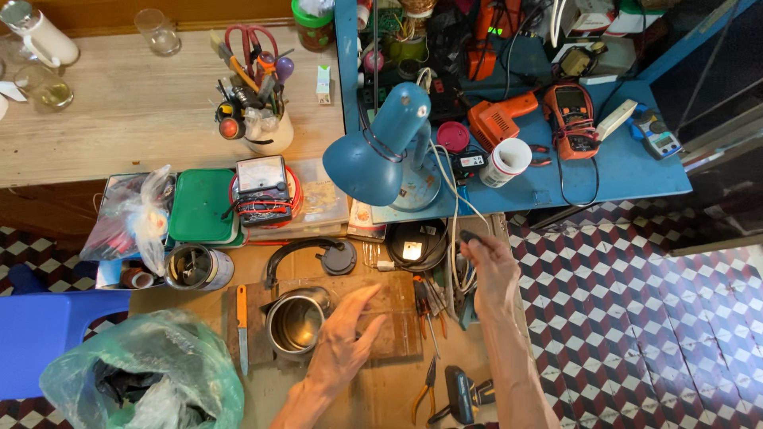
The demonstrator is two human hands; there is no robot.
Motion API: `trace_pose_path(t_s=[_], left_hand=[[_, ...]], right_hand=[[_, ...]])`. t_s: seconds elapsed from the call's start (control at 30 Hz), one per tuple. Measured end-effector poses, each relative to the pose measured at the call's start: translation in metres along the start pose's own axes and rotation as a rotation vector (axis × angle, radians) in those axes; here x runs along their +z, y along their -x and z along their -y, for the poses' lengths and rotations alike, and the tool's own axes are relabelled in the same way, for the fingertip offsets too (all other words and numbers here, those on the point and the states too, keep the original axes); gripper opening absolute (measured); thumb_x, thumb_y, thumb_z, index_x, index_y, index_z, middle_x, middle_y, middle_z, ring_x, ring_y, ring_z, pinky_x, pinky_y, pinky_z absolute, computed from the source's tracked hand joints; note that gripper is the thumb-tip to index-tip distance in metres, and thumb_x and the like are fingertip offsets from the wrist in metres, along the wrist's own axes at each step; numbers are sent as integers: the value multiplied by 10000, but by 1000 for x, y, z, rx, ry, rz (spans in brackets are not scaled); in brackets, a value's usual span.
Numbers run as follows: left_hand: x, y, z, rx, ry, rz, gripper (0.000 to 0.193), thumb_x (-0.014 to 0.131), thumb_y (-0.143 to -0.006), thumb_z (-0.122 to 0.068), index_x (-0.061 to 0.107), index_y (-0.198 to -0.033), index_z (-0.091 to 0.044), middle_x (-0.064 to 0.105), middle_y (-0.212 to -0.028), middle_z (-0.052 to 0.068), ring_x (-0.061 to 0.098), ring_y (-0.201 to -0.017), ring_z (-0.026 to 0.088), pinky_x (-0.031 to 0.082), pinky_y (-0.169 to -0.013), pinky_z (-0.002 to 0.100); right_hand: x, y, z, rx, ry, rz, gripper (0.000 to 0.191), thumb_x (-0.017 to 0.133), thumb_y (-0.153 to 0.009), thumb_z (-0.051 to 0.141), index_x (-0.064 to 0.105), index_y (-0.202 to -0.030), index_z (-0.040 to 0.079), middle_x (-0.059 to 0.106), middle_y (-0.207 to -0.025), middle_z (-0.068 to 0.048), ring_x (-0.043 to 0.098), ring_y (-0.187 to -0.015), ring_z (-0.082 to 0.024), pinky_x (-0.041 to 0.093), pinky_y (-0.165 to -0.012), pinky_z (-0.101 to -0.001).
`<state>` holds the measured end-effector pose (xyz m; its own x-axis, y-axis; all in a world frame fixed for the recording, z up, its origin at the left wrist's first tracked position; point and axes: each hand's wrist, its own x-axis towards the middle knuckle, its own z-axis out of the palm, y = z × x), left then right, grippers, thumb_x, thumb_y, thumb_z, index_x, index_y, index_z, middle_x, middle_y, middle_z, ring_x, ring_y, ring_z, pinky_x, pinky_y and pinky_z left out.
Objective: The person adjusts a blue desk lamp, then disassembles a stainless steel electric kettle by removing the handle and base. They use a cordless drill and a screwdriver to remove screws and separate components, then reassemble the kettle.
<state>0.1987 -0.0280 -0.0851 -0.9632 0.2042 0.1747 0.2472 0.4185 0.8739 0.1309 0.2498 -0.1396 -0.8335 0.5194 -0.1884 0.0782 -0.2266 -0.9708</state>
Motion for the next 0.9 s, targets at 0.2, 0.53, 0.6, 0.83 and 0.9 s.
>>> trace_pose_path(t_s=[0.2, 0.53, 0.6, 0.83, 0.9], left_hand=[[11, 26, 26, -321, -49, -150, 452, 738, -854, -81, 663, -1299, -99, 717, -1048, 82, 725, -878, 158, 629, -804, 294], [69, 26, 40, -373, 40, -298, 387, 742, -840, -71, 732, -1224, -116, 767, -1105, 60, 752, -843, 110, 643, -734, 271], [74, 22, 36, -398, 46, -236, 380, 732, -843, -70, 725, -1220, -117, 763, -1147, 58, 770, -861, 108, 649, -752, 269], [72, 9, 21, -370, 42, -81, 418, 710, -865, -78, 674, -1281, -113, 731, -1191, 63, 765, -901, 116, 648, -769, 265], [72, 8, 21, -352, 47, -79, 423, 712, -862, -78, 671, -1282, -108, 728, -1192, 65, 766, -893, 116, 645, -763, 264]], right_hand=[[7, -97, 44, -291, 71, 34, 258, 651, -964, -2, 613, -1205, -86, 725, -1046, -128, 739, -884, -156, 618, -808, -272], [5, -142, 22, -4, 384, 83, 330, 633, -952, 59, 672, -1260, -54, 720, -889, -120, 673, -658, -142, 557, -578, -276], [4, -153, 7, 46, 430, 107, 442, 619, -922, 69, 616, -1361, 16, 721, -887, -76, 635, -610, -131, 527, -537, -276], [-17, -193, -16, 151, 518, 137, 605, 591, -909, 148, 529, -1510, 126, 669, -758, -102, 565, -514, -139, 473, -488, -294], [-21, -196, -15, 141, 494, 157, 597, 595, -907, 141, 533, -1499, 110, 667, -765, -101, 563, -518, -136, 476, -490, -289]])
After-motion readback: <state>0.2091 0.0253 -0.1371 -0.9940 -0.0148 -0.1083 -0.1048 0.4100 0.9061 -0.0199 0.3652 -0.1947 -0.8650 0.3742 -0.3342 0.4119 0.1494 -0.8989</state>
